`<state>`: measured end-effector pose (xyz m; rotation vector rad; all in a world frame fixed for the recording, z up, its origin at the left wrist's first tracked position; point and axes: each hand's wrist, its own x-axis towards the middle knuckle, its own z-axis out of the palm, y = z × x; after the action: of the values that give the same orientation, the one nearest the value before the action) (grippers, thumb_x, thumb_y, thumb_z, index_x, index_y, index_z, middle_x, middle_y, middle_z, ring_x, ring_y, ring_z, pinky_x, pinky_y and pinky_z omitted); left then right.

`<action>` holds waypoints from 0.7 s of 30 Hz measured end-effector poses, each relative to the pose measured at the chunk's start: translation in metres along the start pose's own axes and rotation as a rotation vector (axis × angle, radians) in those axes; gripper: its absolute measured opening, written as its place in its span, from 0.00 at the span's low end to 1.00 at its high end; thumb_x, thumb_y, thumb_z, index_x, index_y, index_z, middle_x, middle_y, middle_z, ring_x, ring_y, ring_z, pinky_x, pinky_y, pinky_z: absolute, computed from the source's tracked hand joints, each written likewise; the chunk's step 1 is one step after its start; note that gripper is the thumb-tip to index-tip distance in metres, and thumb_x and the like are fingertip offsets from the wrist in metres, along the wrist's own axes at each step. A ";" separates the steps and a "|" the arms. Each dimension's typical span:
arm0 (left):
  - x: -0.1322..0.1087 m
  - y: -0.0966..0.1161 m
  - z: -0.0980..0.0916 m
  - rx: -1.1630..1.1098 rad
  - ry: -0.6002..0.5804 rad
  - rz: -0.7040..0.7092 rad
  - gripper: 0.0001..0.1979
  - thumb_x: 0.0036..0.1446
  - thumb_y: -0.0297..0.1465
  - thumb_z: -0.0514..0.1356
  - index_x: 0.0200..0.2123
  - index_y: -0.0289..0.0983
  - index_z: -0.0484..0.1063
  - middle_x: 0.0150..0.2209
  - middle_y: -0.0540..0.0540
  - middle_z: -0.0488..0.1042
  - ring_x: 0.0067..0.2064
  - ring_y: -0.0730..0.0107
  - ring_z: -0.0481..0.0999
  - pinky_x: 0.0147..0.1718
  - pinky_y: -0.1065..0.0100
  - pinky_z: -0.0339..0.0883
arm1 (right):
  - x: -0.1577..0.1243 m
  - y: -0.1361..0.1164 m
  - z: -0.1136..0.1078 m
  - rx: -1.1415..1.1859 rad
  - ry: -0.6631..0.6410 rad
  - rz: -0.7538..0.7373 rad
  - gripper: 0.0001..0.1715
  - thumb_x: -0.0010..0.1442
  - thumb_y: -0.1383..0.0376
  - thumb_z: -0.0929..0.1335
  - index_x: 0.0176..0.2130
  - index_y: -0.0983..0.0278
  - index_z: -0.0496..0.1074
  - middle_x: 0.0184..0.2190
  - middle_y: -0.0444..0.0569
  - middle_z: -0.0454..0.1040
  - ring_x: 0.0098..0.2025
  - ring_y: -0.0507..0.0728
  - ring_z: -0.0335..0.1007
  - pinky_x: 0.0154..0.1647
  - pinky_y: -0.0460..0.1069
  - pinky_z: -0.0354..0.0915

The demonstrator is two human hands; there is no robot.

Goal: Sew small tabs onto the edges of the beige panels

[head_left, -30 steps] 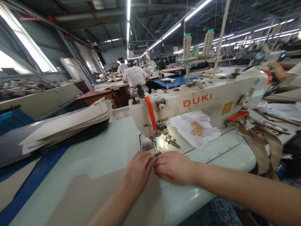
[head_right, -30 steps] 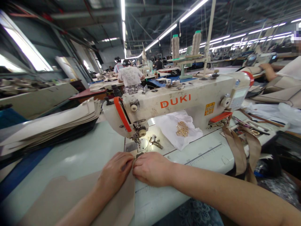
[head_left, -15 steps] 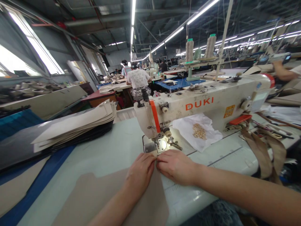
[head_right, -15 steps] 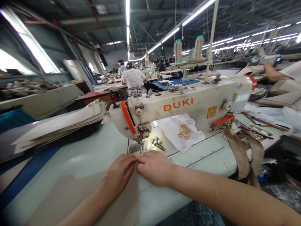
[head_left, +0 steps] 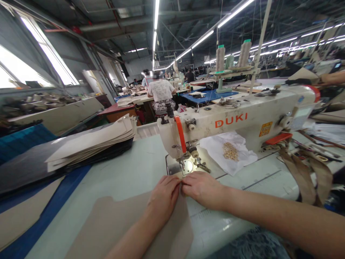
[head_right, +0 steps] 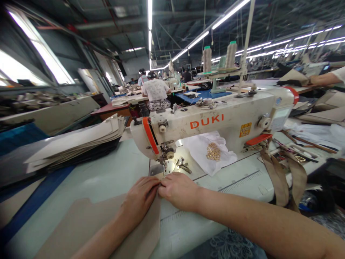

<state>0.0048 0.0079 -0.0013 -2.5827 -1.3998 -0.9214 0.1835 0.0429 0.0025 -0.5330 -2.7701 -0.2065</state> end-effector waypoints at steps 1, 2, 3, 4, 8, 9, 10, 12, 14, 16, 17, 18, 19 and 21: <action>0.001 0.000 0.001 0.003 0.000 0.000 0.09 0.59 0.26 0.51 0.35 0.38 0.72 0.35 0.45 0.77 0.37 0.66 0.74 0.38 0.63 0.71 | 0.000 0.002 -0.001 -0.003 -0.011 0.001 0.09 0.64 0.67 0.62 0.35 0.66 0.71 0.35 0.50 0.73 0.39 0.56 0.67 0.41 0.51 0.63; 0.003 -0.001 0.003 0.010 0.001 0.001 0.09 0.59 0.26 0.51 0.34 0.38 0.72 0.35 0.45 0.77 0.37 0.66 0.74 0.38 0.63 0.71 | 0.001 0.004 -0.003 -0.009 -0.024 0.002 0.09 0.64 0.67 0.62 0.36 0.66 0.71 0.35 0.49 0.73 0.39 0.56 0.67 0.40 0.51 0.63; 0.005 -0.002 0.004 0.019 0.000 0.005 0.09 0.59 0.26 0.51 0.34 0.38 0.71 0.35 0.45 0.77 0.37 0.66 0.74 0.38 0.63 0.71 | 0.001 0.006 -0.004 -0.019 -0.036 0.001 0.08 0.64 0.67 0.63 0.36 0.66 0.71 0.35 0.49 0.73 0.39 0.56 0.68 0.40 0.50 0.63; 0.007 -0.003 0.006 0.030 0.000 0.011 0.10 0.60 0.26 0.51 0.34 0.37 0.71 0.35 0.45 0.77 0.37 0.66 0.74 0.38 0.63 0.72 | 0.002 0.009 -0.005 -0.030 -0.047 -0.001 0.08 0.64 0.67 0.63 0.37 0.66 0.71 0.35 0.49 0.73 0.39 0.56 0.68 0.40 0.50 0.63; 0.016 -0.009 0.011 0.061 0.012 0.015 0.10 0.60 0.26 0.51 0.35 0.37 0.72 0.35 0.45 0.77 0.38 0.65 0.74 0.39 0.63 0.71 | 0.005 0.021 -0.005 -0.059 -0.056 -0.022 0.06 0.63 0.67 0.63 0.38 0.67 0.70 0.35 0.49 0.73 0.40 0.57 0.68 0.40 0.51 0.63; 0.018 -0.010 0.012 0.060 0.015 0.008 0.10 0.60 0.26 0.51 0.35 0.37 0.72 0.35 0.45 0.77 0.38 0.65 0.74 0.39 0.62 0.71 | 0.005 0.024 -0.004 -0.057 -0.052 -0.024 0.06 0.63 0.67 0.63 0.37 0.67 0.70 0.36 0.49 0.73 0.40 0.57 0.68 0.40 0.51 0.63; 0.019 -0.012 0.013 0.056 0.017 0.002 0.10 0.60 0.26 0.51 0.36 0.37 0.72 0.36 0.44 0.77 0.38 0.64 0.74 0.39 0.62 0.71 | 0.006 0.026 -0.003 -0.053 -0.048 -0.024 0.06 0.63 0.67 0.63 0.37 0.67 0.70 0.36 0.49 0.73 0.40 0.57 0.68 0.41 0.51 0.63; 0.023 -0.014 0.015 0.050 0.012 -0.001 0.10 0.59 0.27 0.51 0.36 0.37 0.72 0.36 0.44 0.77 0.38 0.64 0.74 0.39 0.62 0.71 | 0.006 0.031 0.000 -0.034 -0.040 -0.019 0.06 0.63 0.67 0.64 0.36 0.67 0.69 0.35 0.48 0.73 0.40 0.57 0.68 0.41 0.50 0.63; 0.026 -0.016 0.017 0.053 0.007 0.003 0.10 0.59 0.26 0.51 0.35 0.37 0.72 0.35 0.43 0.77 0.38 0.63 0.75 0.40 0.61 0.72 | 0.006 0.034 0.003 -0.011 -0.030 -0.005 0.05 0.63 0.67 0.64 0.36 0.67 0.69 0.36 0.48 0.73 0.41 0.56 0.67 0.43 0.50 0.63; 0.028 -0.019 0.018 0.059 0.009 0.007 0.10 0.59 0.26 0.51 0.35 0.36 0.72 0.36 0.43 0.77 0.38 0.63 0.75 0.40 0.61 0.72 | 0.006 0.036 0.006 0.008 -0.019 0.008 0.04 0.62 0.68 0.65 0.36 0.67 0.69 0.36 0.49 0.73 0.41 0.56 0.67 0.43 0.50 0.63; 0.028 -0.020 0.019 0.060 0.010 0.011 0.10 0.59 0.26 0.51 0.36 0.36 0.73 0.36 0.43 0.77 0.39 0.63 0.75 0.40 0.61 0.72 | 0.005 0.036 0.006 0.015 -0.015 0.012 0.04 0.62 0.68 0.65 0.36 0.67 0.69 0.36 0.49 0.73 0.41 0.56 0.67 0.43 0.50 0.62; 0.028 -0.021 0.020 0.059 0.013 0.015 0.11 0.59 0.27 0.51 0.36 0.36 0.73 0.37 0.43 0.77 0.39 0.63 0.75 0.40 0.61 0.72 | 0.005 0.037 0.006 0.021 -0.011 0.014 0.04 0.62 0.68 0.64 0.36 0.67 0.69 0.36 0.49 0.73 0.41 0.56 0.67 0.43 0.50 0.62; 0.029 -0.023 0.021 0.058 0.016 0.019 0.11 0.59 0.27 0.51 0.37 0.36 0.73 0.37 0.43 0.77 0.39 0.63 0.75 0.40 0.61 0.72 | 0.005 0.037 0.007 0.025 -0.006 0.016 0.05 0.62 0.68 0.64 0.36 0.67 0.69 0.36 0.50 0.73 0.40 0.56 0.67 0.42 0.50 0.62; 0.028 -0.026 0.022 0.060 0.031 0.024 0.11 0.60 0.27 0.51 0.37 0.36 0.73 0.38 0.43 0.78 0.40 0.63 0.75 0.41 0.61 0.72 | 0.006 0.037 0.006 0.027 0.001 0.025 0.05 0.63 0.68 0.64 0.36 0.67 0.69 0.36 0.50 0.73 0.40 0.56 0.67 0.41 0.50 0.62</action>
<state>0.0067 0.0511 -0.0101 -2.5256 -1.3637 -0.8980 0.1909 0.0804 0.0016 -0.5597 -2.7593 -0.1635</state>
